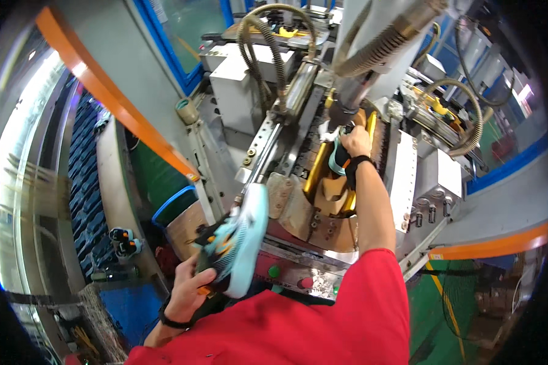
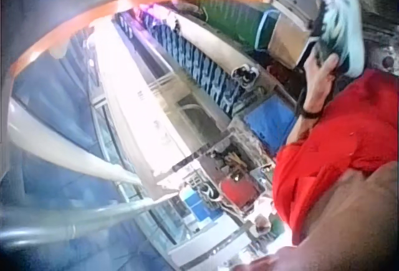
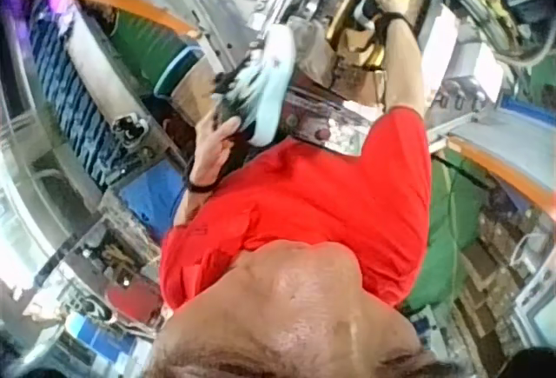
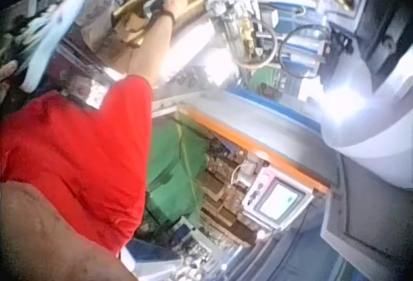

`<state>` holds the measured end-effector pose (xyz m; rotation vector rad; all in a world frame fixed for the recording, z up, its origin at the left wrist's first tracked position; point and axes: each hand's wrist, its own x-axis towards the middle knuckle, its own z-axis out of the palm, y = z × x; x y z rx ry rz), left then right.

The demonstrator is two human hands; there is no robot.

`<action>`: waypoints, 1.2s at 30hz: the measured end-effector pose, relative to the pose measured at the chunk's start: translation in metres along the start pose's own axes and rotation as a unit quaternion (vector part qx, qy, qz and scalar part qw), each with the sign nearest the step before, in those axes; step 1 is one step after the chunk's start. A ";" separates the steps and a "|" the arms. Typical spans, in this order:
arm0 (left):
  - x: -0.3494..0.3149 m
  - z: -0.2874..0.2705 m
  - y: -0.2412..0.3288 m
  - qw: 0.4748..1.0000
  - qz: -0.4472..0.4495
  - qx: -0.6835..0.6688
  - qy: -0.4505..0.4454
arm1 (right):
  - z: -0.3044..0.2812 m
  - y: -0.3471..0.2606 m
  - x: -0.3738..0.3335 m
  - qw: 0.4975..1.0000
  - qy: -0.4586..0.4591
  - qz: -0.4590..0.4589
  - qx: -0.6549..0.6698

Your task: Assembling shoe components using factory machinery and conveyor belts.

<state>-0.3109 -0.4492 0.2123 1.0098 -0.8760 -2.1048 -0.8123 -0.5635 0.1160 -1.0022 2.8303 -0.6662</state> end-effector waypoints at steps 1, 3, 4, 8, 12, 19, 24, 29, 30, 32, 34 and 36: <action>-0.013 -0.011 -0.001 0.999 0.034 -0.006 0.026 | 0.025 0.008 0.003 0.998 0.067 -0.013 -0.015; -0.044 -0.017 0.002 0.987 0.071 -0.048 0.134 | 0.039 0.005 0.001 0.994 0.091 -0.025 -0.057; -0.056 -0.028 -0.004 0.980 0.091 -0.062 0.163 | 0.039 0.001 -0.001 0.996 0.077 -0.013 -0.041; -0.097 -0.057 -0.049 0.945 0.122 -0.102 0.286 | 0.000 -0.020 -0.059 0.987 0.024 -0.156 0.006; -0.135 -0.059 -0.093 0.901 0.123 -0.196 0.368 | -0.017 -0.048 -0.251 0.918 -0.025 -0.313 0.241; -0.186 -0.046 -0.151 0.890 0.096 -0.180 0.409 | 0.151 0.025 -0.365 0.833 -0.204 -0.485 0.172; -0.243 -0.046 -0.170 0.793 0.099 -0.303 0.519 | 0.184 0.028 -0.355 0.805 -0.190 -0.538 0.160; -0.299 -0.105 -0.221 0.674 0.180 -0.426 0.576 | 0.157 -0.045 -0.363 0.724 -0.083 -0.600 0.330; -0.311 -0.122 -0.235 0.648 0.206 -0.449 0.580 | 0.154 -0.076 -0.354 0.757 -0.168 -0.602 0.189; -0.338 -0.161 -0.259 0.594 0.208 -0.455 0.630 | 0.106 -0.169 -0.399 0.694 -0.143 -0.639 0.299; -0.366 -0.205 -0.279 0.559 0.208 -0.442 0.670 | 0.041 -0.258 -0.458 0.629 -0.218 -0.644 0.376; -0.387 -0.267 -0.306 0.494 0.193 -0.422 0.735 | -0.020 -0.334 -0.518 0.586 -0.177 -0.705 0.358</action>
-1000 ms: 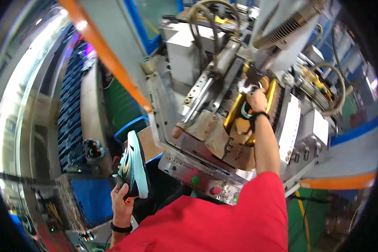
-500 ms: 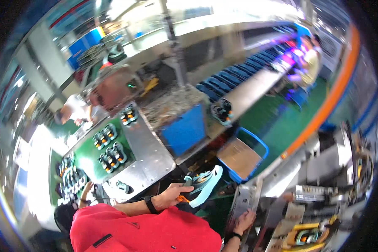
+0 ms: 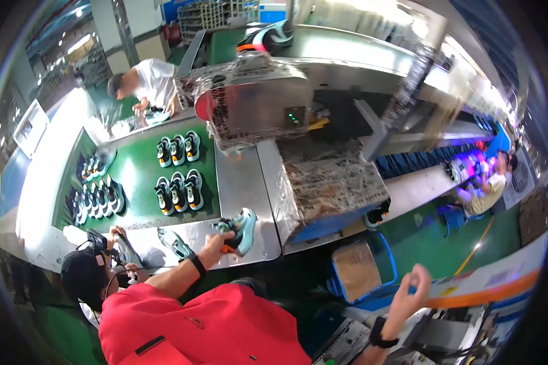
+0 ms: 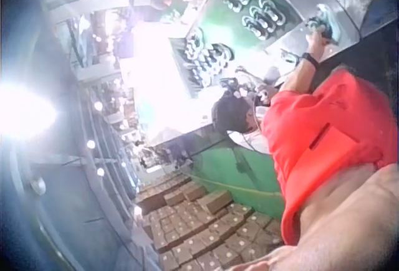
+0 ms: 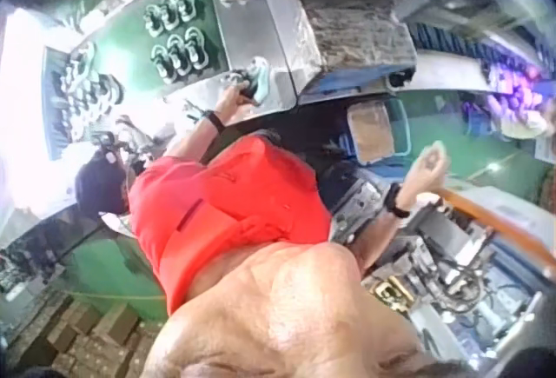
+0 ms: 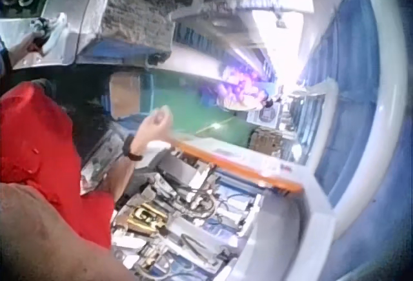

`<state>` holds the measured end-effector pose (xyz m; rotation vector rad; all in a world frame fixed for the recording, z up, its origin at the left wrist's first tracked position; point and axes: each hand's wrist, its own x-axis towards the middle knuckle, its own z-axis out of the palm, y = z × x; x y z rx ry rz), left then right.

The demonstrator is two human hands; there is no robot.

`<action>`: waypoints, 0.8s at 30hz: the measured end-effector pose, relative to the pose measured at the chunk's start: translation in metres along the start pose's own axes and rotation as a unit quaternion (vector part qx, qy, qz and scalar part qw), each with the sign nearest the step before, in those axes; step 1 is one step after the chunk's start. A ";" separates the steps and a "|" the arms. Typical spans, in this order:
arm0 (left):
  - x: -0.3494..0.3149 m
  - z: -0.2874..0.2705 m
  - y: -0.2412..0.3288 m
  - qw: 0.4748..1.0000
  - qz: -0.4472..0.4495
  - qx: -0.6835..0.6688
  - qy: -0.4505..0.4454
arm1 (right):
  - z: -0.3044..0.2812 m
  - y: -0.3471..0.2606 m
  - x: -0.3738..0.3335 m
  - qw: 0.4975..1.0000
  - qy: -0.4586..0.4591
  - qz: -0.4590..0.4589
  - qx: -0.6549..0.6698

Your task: Assembling shoe components using factory machinery and conveyor belts.

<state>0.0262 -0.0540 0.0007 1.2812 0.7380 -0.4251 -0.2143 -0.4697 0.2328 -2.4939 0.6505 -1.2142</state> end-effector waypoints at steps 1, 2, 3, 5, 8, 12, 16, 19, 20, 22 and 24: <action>0.016 -0.002 0.016 0.998 0.013 -0.038 -0.043 | 0.010 -0.030 0.044 0.997 -0.001 -0.078 -0.014; 0.025 0.001 0.041 0.999 0.014 -0.040 -0.012 | 0.022 -0.060 0.084 0.988 -0.003 -0.155 -0.025; 0.055 -0.007 0.052 0.997 0.035 -0.050 -0.041 | 0.037 -0.091 0.121 0.974 0.003 -0.226 -0.019; 0.102 -0.010 0.079 0.993 0.069 -0.093 0.010 | 0.073 -0.153 0.190 0.935 0.010 -0.352 -0.033; 0.159 -0.003 0.135 0.992 0.059 -0.115 0.015 | 0.128 -0.228 0.272 0.911 -0.051 -0.406 -0.055; 0.269 -0.019 0.178 0.983 0.093 -0.132 0.093 | 0.230 -0.325 0.348 0.891 -0.188 -0.412 0.027; 0.384 -0.030 0.215 0.974 0.185 0.014 0.132 | 0.308 -0.406 0.365 0.866 -0.292 -0.405 0.021; 0.441 -0.021 0.237 0.915 0.325 0.141 0.194 | 0.350 -0.418 0.386 0.836 -0.317 -0.442 -0.066; 0.446 -0.009 0.238 0.914 0.320 0.188 0.166 | 0.359 -0.416 0.380 0.857 -0.270 -0.423 -0.118; 0.417 0.013 0.254 0.916 0.285 0.264 0.097 | 0.362 -0.418 0.373 0.867 -0.267 -0.398 -0.135; 0.443 -0.016 0.208 0.880 0.377 0.250 0.144 | 0.371 -0.414 0.375 0.881 -0.234 -0.406 -0.068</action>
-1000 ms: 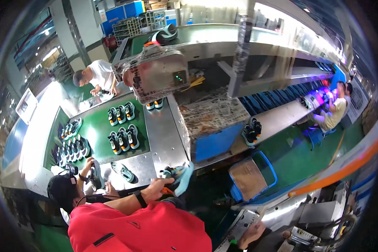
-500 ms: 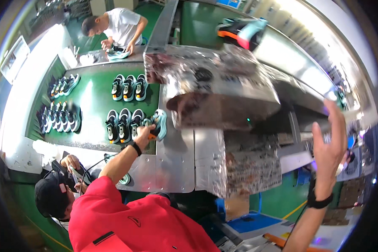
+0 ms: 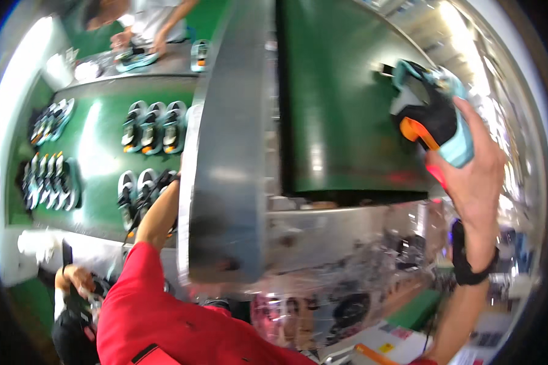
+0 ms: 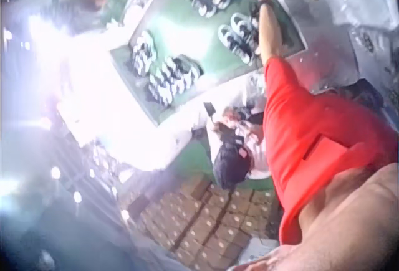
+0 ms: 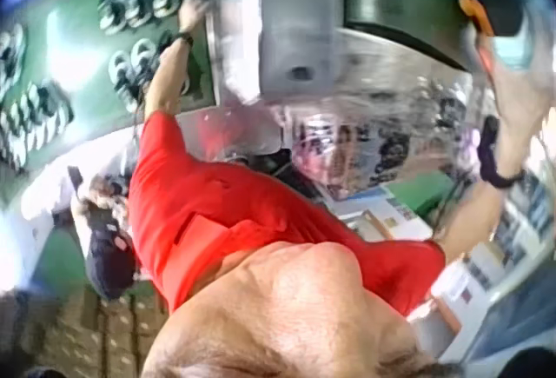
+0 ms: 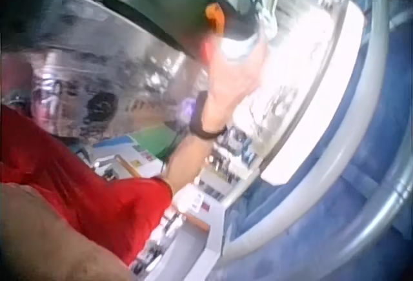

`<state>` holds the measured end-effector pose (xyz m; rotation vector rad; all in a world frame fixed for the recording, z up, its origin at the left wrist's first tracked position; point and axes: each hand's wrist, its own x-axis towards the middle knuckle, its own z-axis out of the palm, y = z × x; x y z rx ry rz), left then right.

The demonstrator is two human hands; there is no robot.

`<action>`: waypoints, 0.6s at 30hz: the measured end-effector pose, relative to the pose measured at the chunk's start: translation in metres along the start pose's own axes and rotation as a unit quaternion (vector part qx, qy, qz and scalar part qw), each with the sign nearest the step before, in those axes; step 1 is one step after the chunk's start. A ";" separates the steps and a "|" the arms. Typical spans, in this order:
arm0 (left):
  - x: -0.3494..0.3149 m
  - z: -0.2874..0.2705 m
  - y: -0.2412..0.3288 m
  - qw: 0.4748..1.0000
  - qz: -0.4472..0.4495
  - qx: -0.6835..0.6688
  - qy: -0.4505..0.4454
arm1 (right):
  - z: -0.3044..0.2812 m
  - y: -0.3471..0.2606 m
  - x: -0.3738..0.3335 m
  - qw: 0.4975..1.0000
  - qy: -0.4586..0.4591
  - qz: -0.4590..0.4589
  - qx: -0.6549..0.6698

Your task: Assembling shoe components using factory machinery and conveyor belts.

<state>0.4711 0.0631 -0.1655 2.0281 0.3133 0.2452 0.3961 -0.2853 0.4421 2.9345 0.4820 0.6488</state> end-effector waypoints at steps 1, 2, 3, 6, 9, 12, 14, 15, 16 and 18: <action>-0.016 -0.004 0.045 0.985 -0.120 -0.028 -0.122 | -0.002 0.011 -0.009 1.000 0.002 0.021 -0.018; -0.026 -0.004 -0.029 0.999 0.032 0.019 0.016 | -0.005 0.013 -0.005 0.999 0.042 -0.010 0.021; -0.046 -0.001 -0.001 1.000 -0.002 -0.009 -0.021 | 0.004 0.038 -0.017 0.997 0.065 -0.012 0.027; -0.100 0.000 0.031 0.970 -0.107 -0.213 -0.049 | 0.001 0.114 -0.053 0.968 0.125 0.138 0.167; -0.161 -0.023 0.085 0.877 -0.245 -0.373 -0.179 | -0.002 0.159 -0.089 0.937 0.068 0.303 0.163; -0.220 -0.032 0.118 0.863 -0.266 -0.363 -0.230 | -0.017 0.168 -0.077 0.872 0.045 0.349 0.341; -0.257 -0.036 0.137 0.858 -0.278 -0.350 -0.254 | -0.025 0.166 -0.050 0.886 0.026 0.299 0.353; -0.273 -0.032 0.147 0.852 -0.280 -0.349 -0.273 | -0.034 0.178 -0.033 0.920 0.007 0.279 0.277; -0.285 -0.031 0.155 0.845 -0.283 -0.347 -0.291 | -0.045 0.188 -0.014 0.936 -0.095 0.257 0.222; -0.301 -0.042 0.168 0.849 -0.283 -0.335 -0.296 | -0.041 0.170 0.030 0.942 -0.203 0.219 0.154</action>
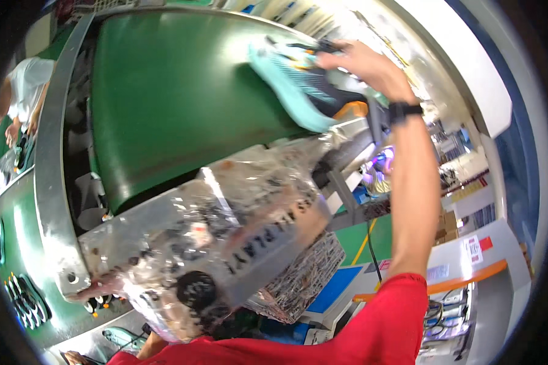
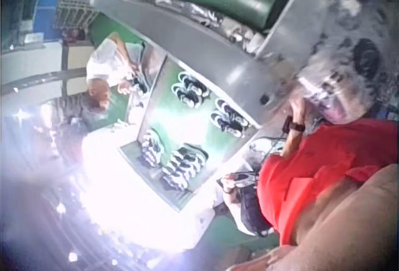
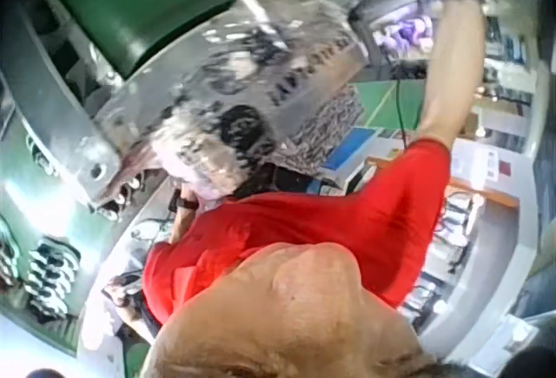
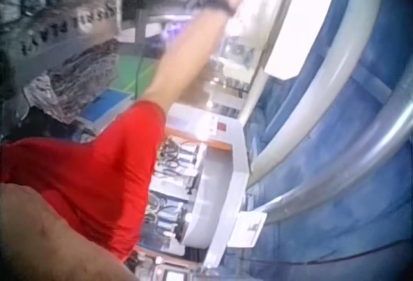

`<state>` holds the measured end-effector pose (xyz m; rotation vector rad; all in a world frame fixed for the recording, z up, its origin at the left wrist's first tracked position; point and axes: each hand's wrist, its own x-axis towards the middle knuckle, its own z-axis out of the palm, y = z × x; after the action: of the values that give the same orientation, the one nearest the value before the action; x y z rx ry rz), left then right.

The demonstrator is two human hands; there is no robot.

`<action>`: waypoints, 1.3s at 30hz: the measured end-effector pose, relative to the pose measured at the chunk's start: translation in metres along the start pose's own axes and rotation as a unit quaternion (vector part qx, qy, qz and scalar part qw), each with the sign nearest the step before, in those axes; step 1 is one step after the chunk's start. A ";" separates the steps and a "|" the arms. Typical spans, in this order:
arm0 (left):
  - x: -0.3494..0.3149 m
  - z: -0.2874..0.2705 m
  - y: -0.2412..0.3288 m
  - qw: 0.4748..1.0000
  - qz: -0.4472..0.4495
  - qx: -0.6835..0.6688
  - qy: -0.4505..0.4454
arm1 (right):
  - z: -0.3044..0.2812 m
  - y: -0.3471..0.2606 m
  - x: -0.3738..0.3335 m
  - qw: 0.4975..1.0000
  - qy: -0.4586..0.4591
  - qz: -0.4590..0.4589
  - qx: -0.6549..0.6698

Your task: Assembling shoe components using factory machinery and conveyor belts.

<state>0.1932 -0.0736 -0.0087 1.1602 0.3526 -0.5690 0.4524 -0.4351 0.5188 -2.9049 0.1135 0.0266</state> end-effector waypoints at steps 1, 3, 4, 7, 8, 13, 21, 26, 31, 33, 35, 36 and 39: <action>-0.005 0.007 0.001 1.000 -0.003 0.001 -0.012 | 0.003 -0.017 0.002 0.999 0.003 0.010 -0.038; -0.022 0.011 0.010 1.000 -0.005 0.016 -0.014 | 0.023 -0.038 0.017 0.998 0.038 -0.022 -0.040; -0.027 0.011 0.017 1.000 -0.003 0.026 -0.016 | 0.037 -0.035 0.022 0.994 0.067 -0.080 0.030; -0.039 0.003 0.006 0.998 0.033 0.043 -0.035 | 0.048 -0.034 0.020 0.971 0.131 -0.152 0.127; -0.046 0.019 0.017 0.996 0.031 0.025 -0.079 | 0.045 -0.038 0.005 0.970 0.147 -0.139 0.134; -0.115 0.090 0.081 0.974 0.033 0.041 -0.219 | 0.011 -0.022 -0.077 0.933 0.210 -0.159 0.245; -0.177 0.264 0.134 0.811 0.231 -0.120 -0.525 | 0.026 0.011 -0.393 0.850 0.357 -0.114 0.369; -0.197 0.313 0.061 0.794 0.140 -0.087 -0.585 | 0.124 0.011 -0.555 0.787 0.471 -0.042 0.395; -0.333 0.334 -0.050 0.774 -0.070 -0.040 -0.627 | 0.212 -0.001 -0.714 0.589 0.649 0.212 0.433; -0.380 0.339 -0.087 0.707 -0.066 0.075 -0.700 | 0.248 0.000 -0.786 0.560 0.684 0.311 0.350; -0.426 0.340 -0.129 0.653 -0.100 0.101 -0.744 | 0.271 -0.011 -0.849 0.484 0.708 0.309 0.413; -0.450 0.343 -0.143 0.618 -0.094 0.136 -0.769 | 0.275 -0.019 -0.881 0.483 0.705 0.347 0.387; -0.509 0.340 -0.210 0.579 -0.207 0.173 -0.769 | 0.308 -0.035 -0.955 0.401 0.723 0.437 0.355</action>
<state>-0.3506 -0.3282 0.2325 0.5252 -1.1042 -1.8862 -0.4994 -0.2577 0.2532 -0.8893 1.3783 -1.7365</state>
